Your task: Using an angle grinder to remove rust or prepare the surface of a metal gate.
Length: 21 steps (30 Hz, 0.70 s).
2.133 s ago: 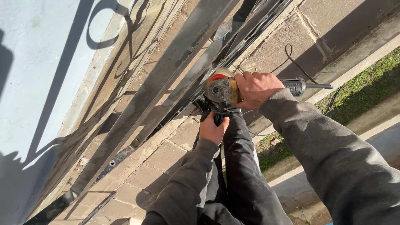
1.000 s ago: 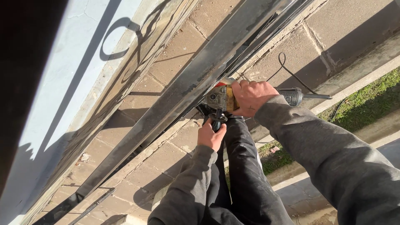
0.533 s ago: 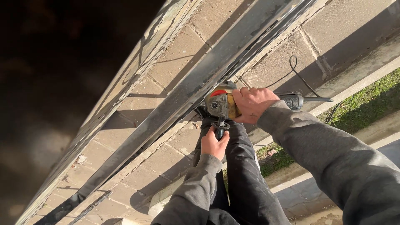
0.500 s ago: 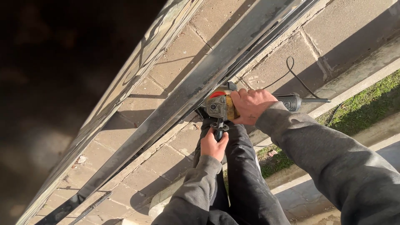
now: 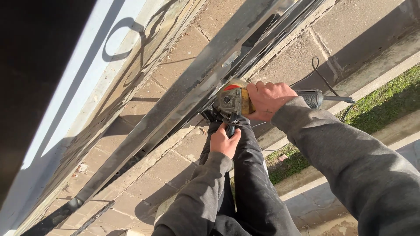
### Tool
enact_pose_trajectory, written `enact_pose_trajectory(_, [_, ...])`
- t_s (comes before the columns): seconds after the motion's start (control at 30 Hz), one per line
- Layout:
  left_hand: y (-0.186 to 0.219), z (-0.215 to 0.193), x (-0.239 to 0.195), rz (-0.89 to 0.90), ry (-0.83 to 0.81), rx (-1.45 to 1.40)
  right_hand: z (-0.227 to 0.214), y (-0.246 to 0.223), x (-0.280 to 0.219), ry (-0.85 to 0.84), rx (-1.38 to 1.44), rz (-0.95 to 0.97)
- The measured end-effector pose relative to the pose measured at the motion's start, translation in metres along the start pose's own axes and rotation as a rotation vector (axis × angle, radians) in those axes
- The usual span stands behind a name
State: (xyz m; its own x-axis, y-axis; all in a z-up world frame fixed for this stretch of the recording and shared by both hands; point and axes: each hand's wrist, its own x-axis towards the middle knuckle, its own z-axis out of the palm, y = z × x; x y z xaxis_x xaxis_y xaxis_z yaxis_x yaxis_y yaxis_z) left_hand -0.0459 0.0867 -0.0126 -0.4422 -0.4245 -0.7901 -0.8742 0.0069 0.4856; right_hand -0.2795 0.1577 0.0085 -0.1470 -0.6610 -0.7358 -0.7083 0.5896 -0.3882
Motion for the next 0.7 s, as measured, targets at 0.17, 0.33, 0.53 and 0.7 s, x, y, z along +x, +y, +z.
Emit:
enact_pose_trajectory(0.17, [-0.042,0.001,-0.004,0.004,0.080,0.081,0.033,-0.009,0.010,0.143,0.035,-0.182])
enact_pose_trajectory(0.33, [-0.002,0.001,0.014,-0.106,-0.051,0.030,0.026,0.007,0.006,0.102,-0.004,-0.015])
enact_pose_trajectory(0.53, [0.047,0.006,0.024,-0.047,-0.103,0.058,-0.007,0.035,-0.006,0.086,-0.037,0.096])
enact_pose_trajectory(0.7, [0.009,0.005,0.002,-0.080,-0.021,-0.018,0.009,0.009,-0.005,0.064,-0.032,-0.012])
